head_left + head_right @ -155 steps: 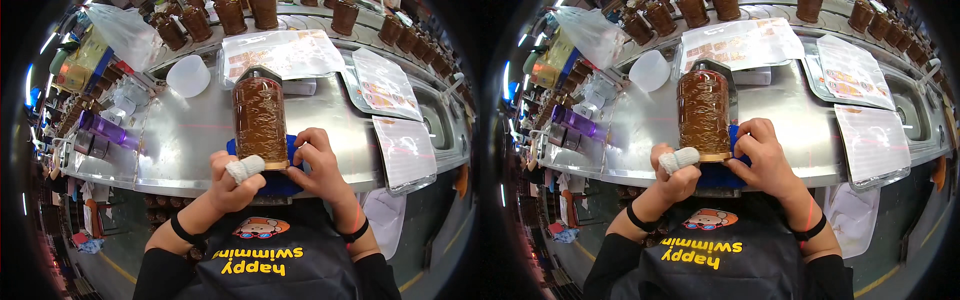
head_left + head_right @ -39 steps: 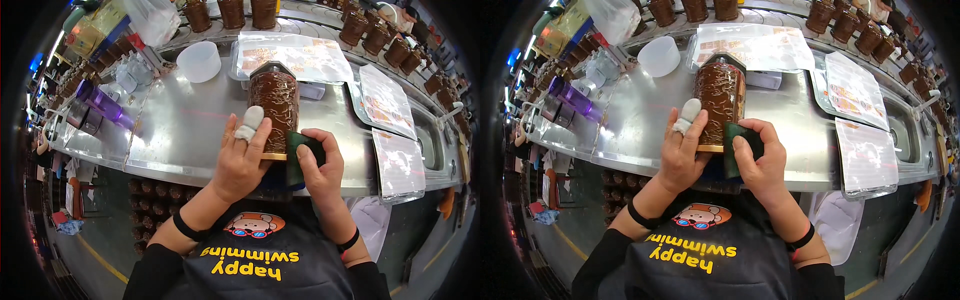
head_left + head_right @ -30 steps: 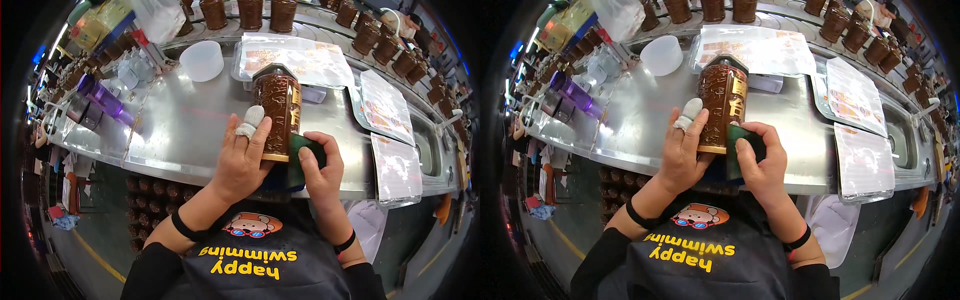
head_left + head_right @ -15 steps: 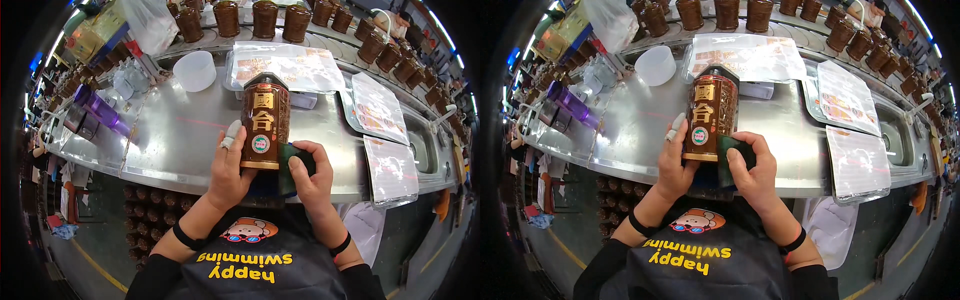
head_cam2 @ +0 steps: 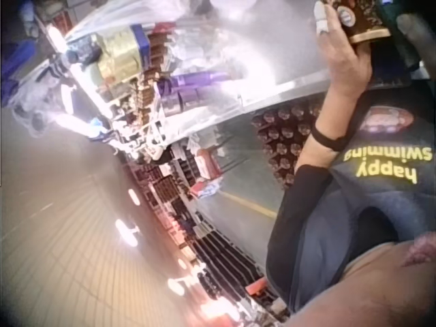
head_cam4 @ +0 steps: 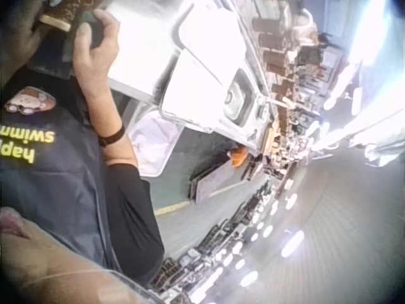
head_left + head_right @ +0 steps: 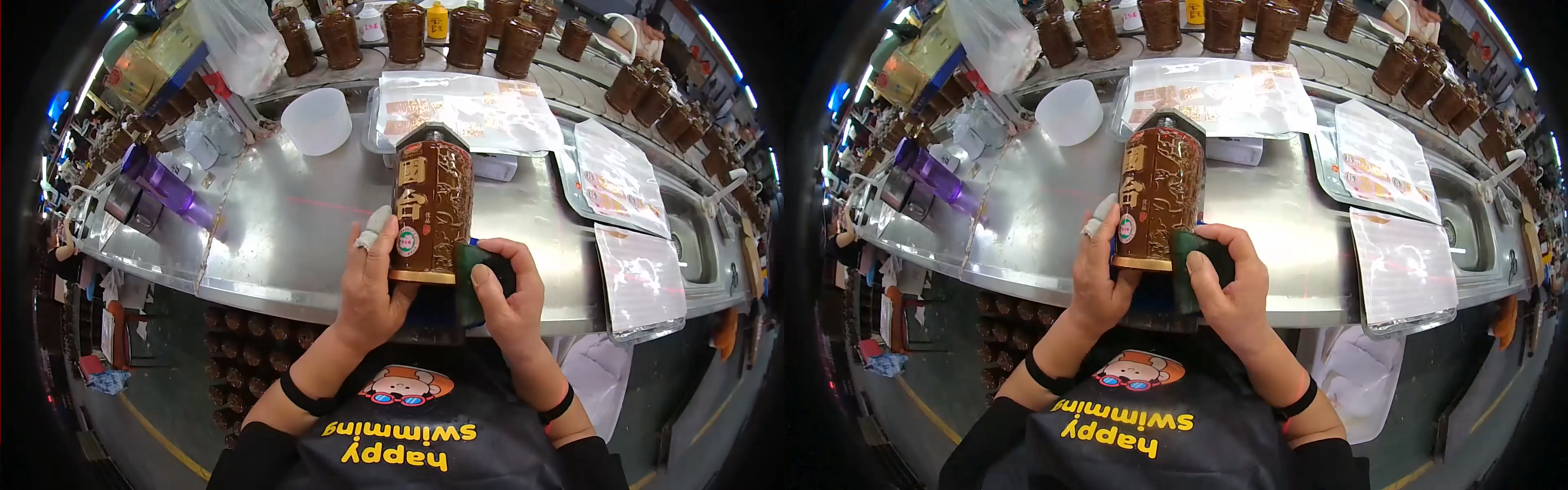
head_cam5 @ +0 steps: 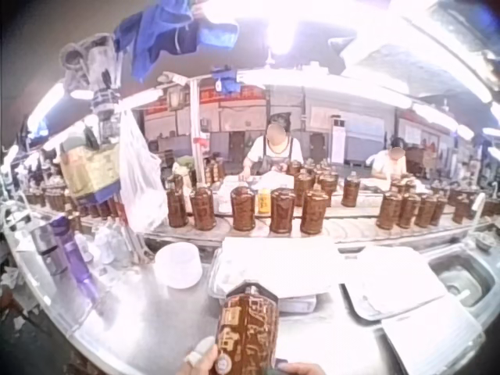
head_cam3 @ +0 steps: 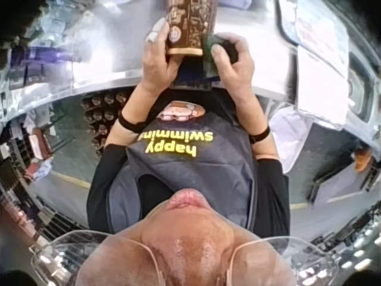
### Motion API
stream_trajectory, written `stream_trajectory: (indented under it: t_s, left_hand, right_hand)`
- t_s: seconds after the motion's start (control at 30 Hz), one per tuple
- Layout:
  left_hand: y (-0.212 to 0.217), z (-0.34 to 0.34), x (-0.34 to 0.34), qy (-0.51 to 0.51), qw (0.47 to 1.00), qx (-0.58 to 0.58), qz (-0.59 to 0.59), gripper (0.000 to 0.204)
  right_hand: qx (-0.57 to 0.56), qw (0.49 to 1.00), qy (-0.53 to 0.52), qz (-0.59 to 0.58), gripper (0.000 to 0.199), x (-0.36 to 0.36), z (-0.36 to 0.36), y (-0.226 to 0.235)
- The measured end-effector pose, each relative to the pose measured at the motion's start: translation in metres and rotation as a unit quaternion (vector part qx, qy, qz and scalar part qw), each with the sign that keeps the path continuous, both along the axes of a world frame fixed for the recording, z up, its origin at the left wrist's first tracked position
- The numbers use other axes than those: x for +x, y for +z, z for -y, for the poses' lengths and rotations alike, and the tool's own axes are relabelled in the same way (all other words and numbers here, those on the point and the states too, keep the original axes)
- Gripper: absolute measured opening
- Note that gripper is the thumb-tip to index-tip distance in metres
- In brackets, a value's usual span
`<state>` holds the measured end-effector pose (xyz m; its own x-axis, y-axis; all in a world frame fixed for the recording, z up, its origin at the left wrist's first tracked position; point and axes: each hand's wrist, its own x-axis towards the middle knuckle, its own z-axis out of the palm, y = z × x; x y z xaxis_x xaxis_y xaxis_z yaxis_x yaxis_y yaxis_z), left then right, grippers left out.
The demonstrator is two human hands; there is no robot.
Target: Applying and smoothing gold decorative labels onto ceramic bottles on a production line.
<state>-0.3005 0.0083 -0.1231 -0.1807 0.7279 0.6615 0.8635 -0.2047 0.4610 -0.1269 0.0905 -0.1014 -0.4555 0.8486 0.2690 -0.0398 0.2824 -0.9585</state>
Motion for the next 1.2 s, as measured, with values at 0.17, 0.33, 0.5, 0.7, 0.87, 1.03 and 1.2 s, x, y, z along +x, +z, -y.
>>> stream_trajectory:
  t_s: [0.17,0.33,0.5,0.7,0.87,1.03,1.2]
  left_hand:
    - [0.002,0.001,0.004,0.002,0.996,-0.043,-0.072,0.075]
    - [0.003,-0.003,-0.002,-0.013,0.999,0.038,-0.020,0.077]
    - [0.004,0.000,0.003,0.021,0.997,-0.008,-0.077,0.067]
    - [0.006,-0.005,-0.002,-0.014,0.998,0.050,-0.024,0.067]
    - [0.008,0.002,0.002,0.019,0.996,-0.017,-0.080,0.066]
    - [0.001,-0.004,-0.002,-0.013,0.998,0.049,-0.027,0.065]
    - [0.002,0.005,0.002,0.009,1.000,0.023,-0.013,0.064]
  right_hand:
    - [-0.020,1.000,-0.005,-0.013,0.025,0.000,0.001,-0.001]
    - [-0.009,1.000,0.006,-0.009,0.024,0.001,0.001,-0.001]
    - [-0.006,0.999,0.012,-0.030,0.024,-0.001,0.001,0.001]
    - [-0.032,0.999,0.026,-0.001,0.025,0.003,0.000,0.004]
    - [0.002,1.000,0.009,-0.006,0.024,0.000,-0.001,0.002]
    - [-0.007,1.000,0.021,0.003,0.024,0.004,0.000,0.002]
    - [-0.022,0.999,0.025,0.007,0.024,0.004,0.000,0.002]
